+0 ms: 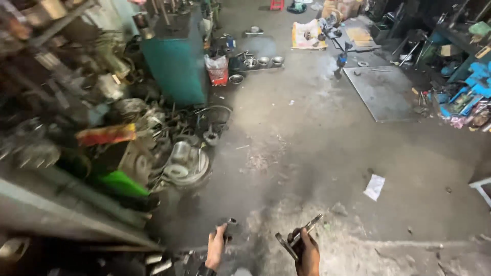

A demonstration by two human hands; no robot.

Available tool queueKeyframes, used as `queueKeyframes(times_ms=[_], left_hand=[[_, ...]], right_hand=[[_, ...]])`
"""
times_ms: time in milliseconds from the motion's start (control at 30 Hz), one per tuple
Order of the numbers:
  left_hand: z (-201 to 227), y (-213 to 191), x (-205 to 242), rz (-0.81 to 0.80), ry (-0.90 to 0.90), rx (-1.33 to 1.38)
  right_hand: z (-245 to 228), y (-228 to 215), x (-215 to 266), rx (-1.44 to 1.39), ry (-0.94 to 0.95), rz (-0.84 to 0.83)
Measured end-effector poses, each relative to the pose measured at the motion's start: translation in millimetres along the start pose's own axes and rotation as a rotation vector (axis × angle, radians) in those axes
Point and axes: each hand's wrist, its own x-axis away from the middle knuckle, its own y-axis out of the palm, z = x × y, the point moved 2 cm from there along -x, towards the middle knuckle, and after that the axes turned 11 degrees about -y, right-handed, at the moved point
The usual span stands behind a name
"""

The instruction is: The person uses a bench grinder to smooth and shape various metal components, including a cylindrical shaft and a circular disc. They hold the parts with both hands against the spinning wheel, rotating them to grind different surfaces. The person briefly walks to a nearby table to retrieve additional parts from a metal bowl before returning to the grinder.

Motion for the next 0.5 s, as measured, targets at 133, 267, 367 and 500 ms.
queueKeyframes(times_ms=[133,267,367,500], left_hand=[[53,71,-127,-0.007,0.082,0.001],[120,163,-259,-0.096,-0.058,0.092],[216,237,-317,-0.221,-0.043,0.171],[313,344,-386,-0.224,-0.157,-0.053]], right_hand=[[3,57,-139,0.076,-0.103,-0.084],[-11,135,-296,0.098,-0.042,0.001],[-40,198,-388,0.108,-0.050,0.030],[-55,203,-529,0.025,-0.193,0.057]])
